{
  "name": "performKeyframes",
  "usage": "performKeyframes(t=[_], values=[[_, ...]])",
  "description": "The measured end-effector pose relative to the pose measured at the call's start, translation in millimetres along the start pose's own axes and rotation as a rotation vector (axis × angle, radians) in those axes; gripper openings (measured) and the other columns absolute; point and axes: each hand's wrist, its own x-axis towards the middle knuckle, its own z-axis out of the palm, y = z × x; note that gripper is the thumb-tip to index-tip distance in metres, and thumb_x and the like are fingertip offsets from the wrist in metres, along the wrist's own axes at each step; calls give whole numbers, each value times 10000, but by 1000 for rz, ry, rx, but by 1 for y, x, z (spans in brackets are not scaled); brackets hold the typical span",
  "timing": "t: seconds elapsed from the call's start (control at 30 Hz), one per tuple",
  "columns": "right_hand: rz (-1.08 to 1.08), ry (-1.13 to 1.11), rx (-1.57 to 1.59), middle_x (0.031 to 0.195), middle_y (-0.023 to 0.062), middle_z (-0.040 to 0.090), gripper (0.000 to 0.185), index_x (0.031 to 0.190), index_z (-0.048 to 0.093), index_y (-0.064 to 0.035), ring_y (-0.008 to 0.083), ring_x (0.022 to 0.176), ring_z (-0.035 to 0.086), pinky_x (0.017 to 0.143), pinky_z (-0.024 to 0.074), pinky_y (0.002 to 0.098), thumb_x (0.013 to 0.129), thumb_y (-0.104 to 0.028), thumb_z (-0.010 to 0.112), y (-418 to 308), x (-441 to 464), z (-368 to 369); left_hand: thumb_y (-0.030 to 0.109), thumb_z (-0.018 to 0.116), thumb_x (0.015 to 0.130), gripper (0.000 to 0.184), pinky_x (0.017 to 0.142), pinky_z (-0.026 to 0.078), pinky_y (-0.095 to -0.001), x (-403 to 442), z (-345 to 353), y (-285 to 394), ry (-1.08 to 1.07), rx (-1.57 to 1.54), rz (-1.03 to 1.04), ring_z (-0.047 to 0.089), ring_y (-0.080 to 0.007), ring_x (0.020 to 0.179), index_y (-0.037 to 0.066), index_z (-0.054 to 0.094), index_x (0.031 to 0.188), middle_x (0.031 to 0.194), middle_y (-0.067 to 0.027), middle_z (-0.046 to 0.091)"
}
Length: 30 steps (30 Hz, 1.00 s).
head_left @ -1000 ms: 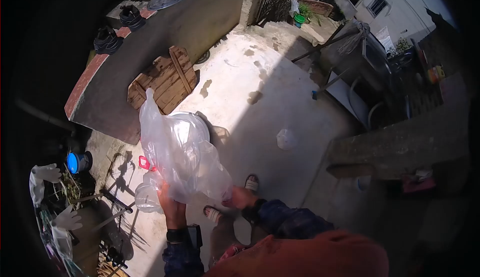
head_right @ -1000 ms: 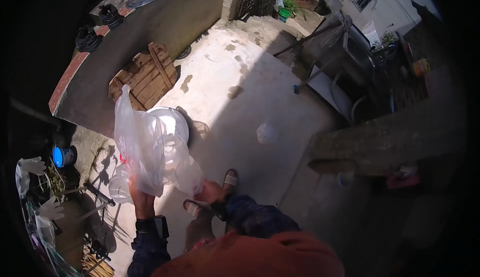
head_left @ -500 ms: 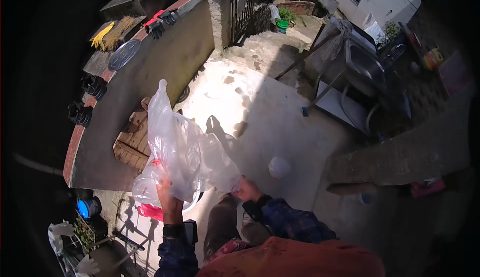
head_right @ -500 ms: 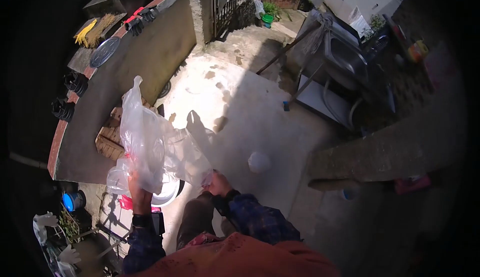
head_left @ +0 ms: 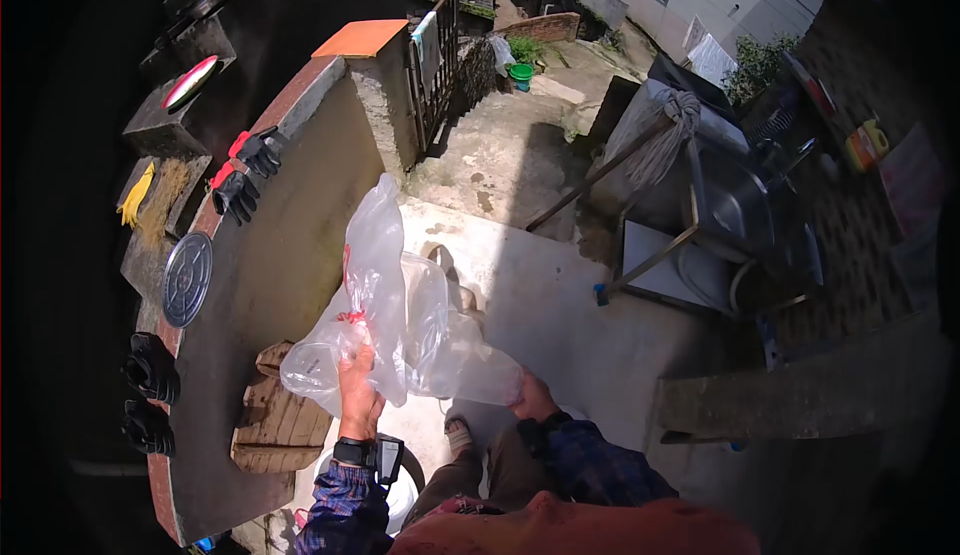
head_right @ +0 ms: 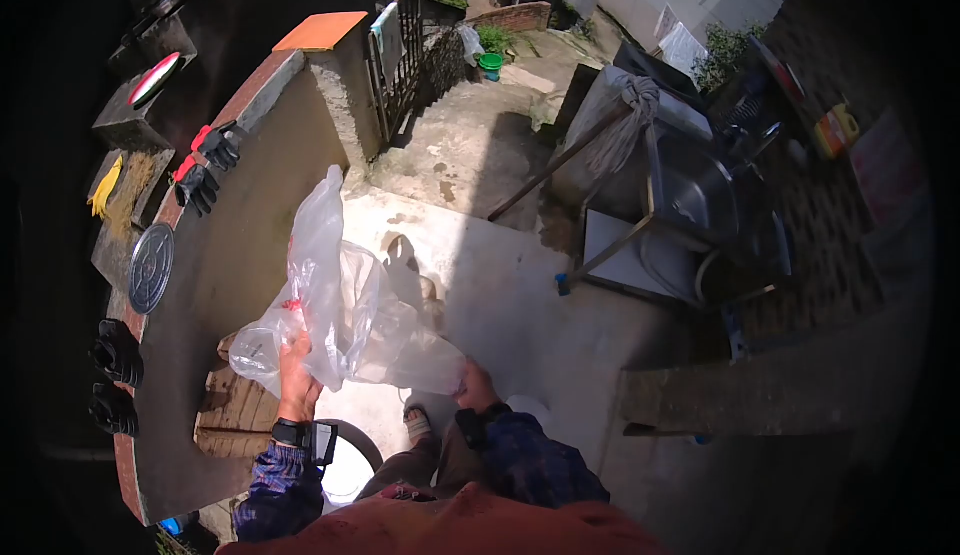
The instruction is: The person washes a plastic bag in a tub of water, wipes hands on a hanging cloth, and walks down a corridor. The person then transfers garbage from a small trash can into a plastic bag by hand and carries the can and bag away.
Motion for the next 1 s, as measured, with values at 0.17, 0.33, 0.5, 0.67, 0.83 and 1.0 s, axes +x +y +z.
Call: performKeyframes(t=[0.17, 0.33, 0.5, 0.67, 0.83, 1.0], values=[[-193, -206, -397, 1073, 29, 628, 250, 1179, 569, -101, 201, 965, 629, 825, 527, 357, 967, -230, 535, -75, 26, 55, 148, 552, 977, 296, 765, 542, -295, 126, 61, -10, -137, 64, -86, 636, -156, 905, 17, 529, 1241, 1089, -68, 633], [-123, -230, -68, 1047, 28, 627, 244, 1168, 573, -75, 168, 911, 622, 811, 524, 314, 981, -219, 515, -169, 117, 120, 148, 559, 973, 313, 747, 555, -291, 241, 142, -6, -168, 87, -97, 649, -163, 902, 8, 532, 1252, 1100, -80, 643], [-76, -179, -310, 909, 3, 603, 158, 1093, 588, -88, 136, 782, 600, 732, 539, 332, 967, -174, 546, -253, 195, 162, 142, 565, 969, 317, 763, 557, -301, 336, 208, 0, -183, 57, -107, 654, -179, 923, 16, 537, 1258, 1110, -84, 646], [-146, 9, -175, 957, 37, 646, 201, 1117, 615, -48, 164, 810, 630, 719, 532, 324, 952, -145, 552, -331, 260, 240, 137, 570, 963, 306, 738, 561, -302, 449, 262, -15, -213, 34, -134, 655, -177, 907, 15, 545, 1242, 1090, -80, 649], [-140, -153, -139, 1042, 70, 666, 243, 1136, 614, -24, 186, 908, 650, 805, 539, 357, 955, -151, 512, -390, 380, 217, 134, 593, 950, 321, 752, 561, -312, 576, 300, -26, -312, 144, -275, 656, -179, 912, 23, 549, 1248, 1096, -83, 647], [-176, -61, -85, 1045, 58, 666, 233, 1119, 614, -41, 192, 906, 658, 806, 533, 340, 968, -163, 485, -467, 442, 258, 113, 592, 949, 334, 781, 558, -321, 688, 381, -24, -336, 149, -324, 648, -183, 942, 44, 536, 1271, 1108, -75, 640]])
